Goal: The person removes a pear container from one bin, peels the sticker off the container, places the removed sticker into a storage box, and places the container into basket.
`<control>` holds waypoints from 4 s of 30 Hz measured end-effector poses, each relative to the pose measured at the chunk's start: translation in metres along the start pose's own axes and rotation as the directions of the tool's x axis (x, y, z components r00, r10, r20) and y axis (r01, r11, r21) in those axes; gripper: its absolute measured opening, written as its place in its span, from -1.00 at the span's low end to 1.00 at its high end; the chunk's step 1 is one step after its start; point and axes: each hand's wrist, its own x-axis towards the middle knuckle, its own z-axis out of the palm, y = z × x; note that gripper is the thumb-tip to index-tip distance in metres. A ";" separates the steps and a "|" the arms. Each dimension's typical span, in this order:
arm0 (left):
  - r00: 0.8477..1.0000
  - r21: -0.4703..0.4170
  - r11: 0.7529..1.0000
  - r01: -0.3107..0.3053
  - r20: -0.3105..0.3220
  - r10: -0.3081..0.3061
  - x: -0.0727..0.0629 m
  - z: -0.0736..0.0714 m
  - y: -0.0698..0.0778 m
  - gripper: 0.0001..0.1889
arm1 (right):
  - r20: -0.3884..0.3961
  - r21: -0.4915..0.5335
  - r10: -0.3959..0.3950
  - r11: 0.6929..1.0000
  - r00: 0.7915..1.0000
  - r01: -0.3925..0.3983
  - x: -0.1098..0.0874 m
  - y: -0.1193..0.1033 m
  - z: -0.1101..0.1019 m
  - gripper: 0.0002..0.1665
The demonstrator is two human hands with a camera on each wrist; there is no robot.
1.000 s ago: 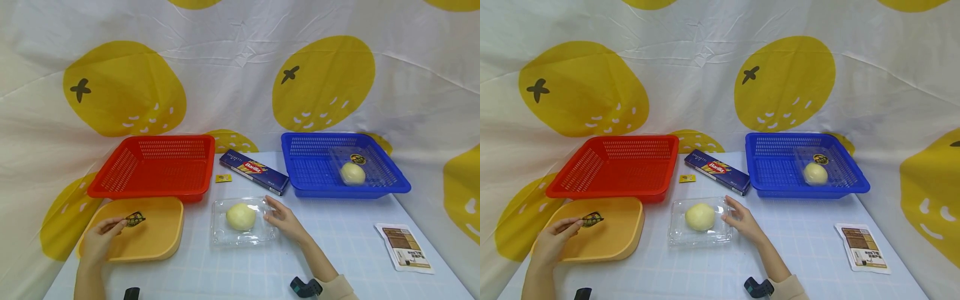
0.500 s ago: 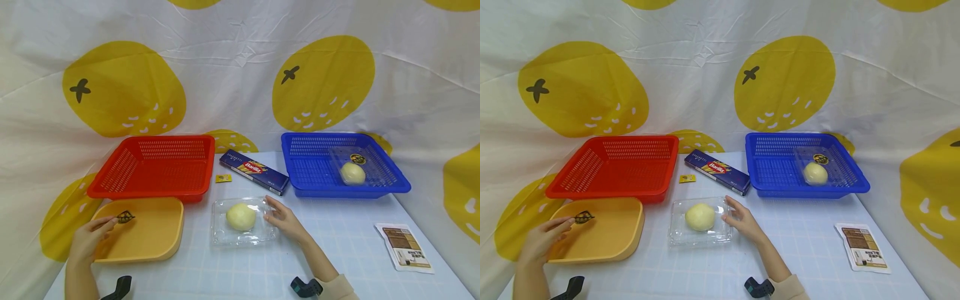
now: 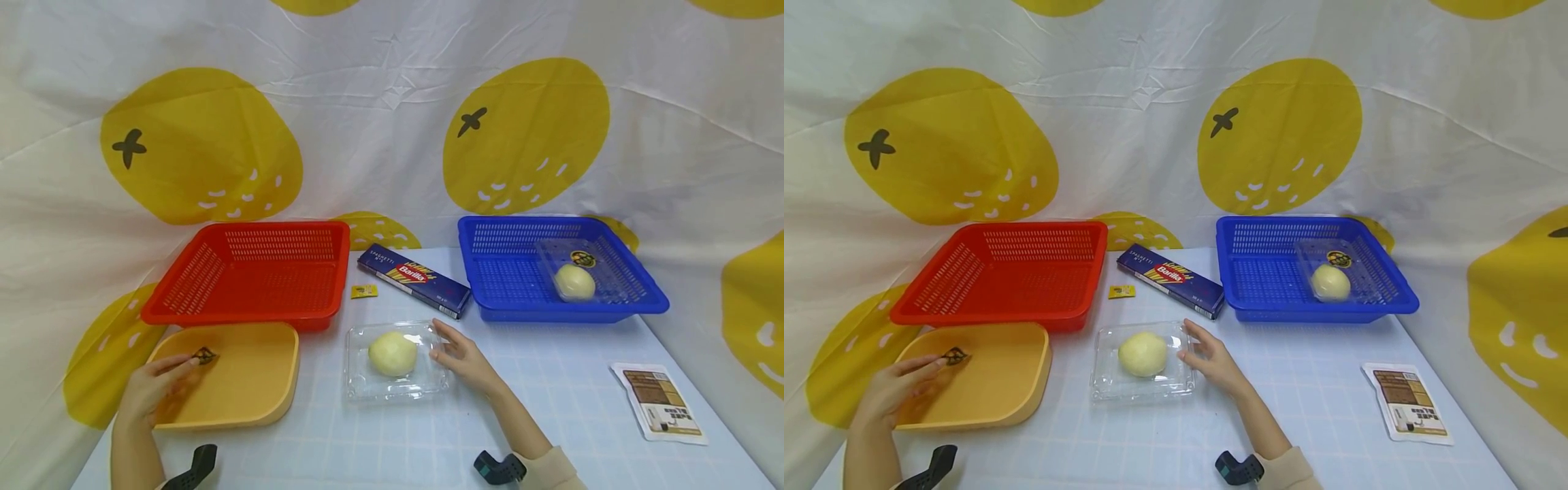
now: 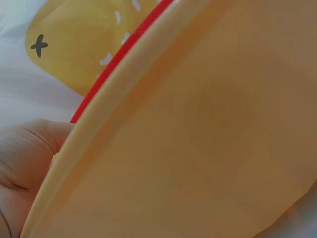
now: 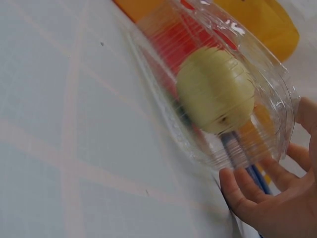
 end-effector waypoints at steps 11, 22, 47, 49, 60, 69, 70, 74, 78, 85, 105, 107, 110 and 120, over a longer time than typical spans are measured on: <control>0.997 0.059 0.997 0.058 0.041 -0.060 0.004 -0.001 0.001 -0.54 | 0.000 0.008 0.001 1.000 1.000 -0.001 0.001 0.000 0.000 -0.25; 0.996 0.088 0.995 0.047 0.078 -0.054 0.007 -0.002 -0.002 -0.10 | 0.001 0.015 -0.001 1.000 1.000 0.001 0.001 0.000 0.000 -0.25; 0.923 -0.395 0.835 -0.383 -0.140 0.357 0.024 0.000 -0.042 -0.54 | -0.010 0.011 0.029 1.000 1.000 -0.029 0.000 -0.002 0.001 -0.25; 0.891 -0.443 0.773 -0.454 -0.204 0.406 0.018 0.007 -0.037 -0.59 | -0.009 0.008 0.028 1.000 1.000 -0.028 0.000 -0.002 0.001 -0.25; 0.855 -0.470 0.716 -0.515 -0.224 0.467 -0.045 0.065 0.026 -0.64 | -0.006 0.003 0.020 1.000 1.000 -0.020 0.000 -0.002 0.000 -0.25; 0.751 -0.491 0.638 -0.593 -0.053 0.658 -0.056 0.105 0.035 -0.63 | -0.021 0.010 0.026 1.000 0.999 -0.026 0.000 -0.001 -0.001 -0.26; 0.723 -0.497 0.620 -0.607 -0.021 0.690 -0.057 0.110 0.035 -0.62 | -0.021 0.009 0.029 1.000 0.999 -0.028 0.000 -0.001 -0.001 -0.26; 0.629 -0.519 0.587 -0.621 0.118 0.769 -0.057 0.131 0.035 -0.61 | -0.021 0.009 0.029 1.000 0.999 -0.029 -0.001 -0.002 -0.002 -0.26; 0.567 -0.479 0.599 -0.642 0.229 0.791 -0.055 0.151 0.037 -0.61 | -0.016 0.015 0.018 1.000 1.000 -0.018 -0.001 -0.002 -0.002 -0.26; 0.639 -0.362 0.695 -0.621 0.281 0.716 -0.054 0.177 0.038 -0.61 | -0.010 0.034 0.025 0.999 1.000 -0.024 -0.002 -0.001 -0.002 -0.25; 0.819 -0.139 0.910 -0.390 0.400 0.412 -0.056 0.222 0.033 -0.24 | 0.000 0.042 0.063 0.997 0.998 -0.063 -0.002 -0.001 0.001 -0.25; 0.818 -0.121 0.905 -0.407 0.394 0.420 -0.057 0.225 0.032 -0.23 | 0.000 0.040 0.058 0.998 0.998 -0.058 -0.003 -0.001 0.001 -0.25; 0.820 -0.104 0.901 -0.421 0.380 0.427 -0.058 0.227 0.029 -0.20 | 0.000 0.043 0.056 0.998 0.998 -0.056 -0.004 -0.002 0.002 -0.25; 0.801 -0.111 0.890 -0.443 0.398 0.448 -0.060 0.226 0.028 -0.23 | -0.041 0.026 0.100 0.995 0.994 -0.099 -0.007 -0.002 0.003 -0.30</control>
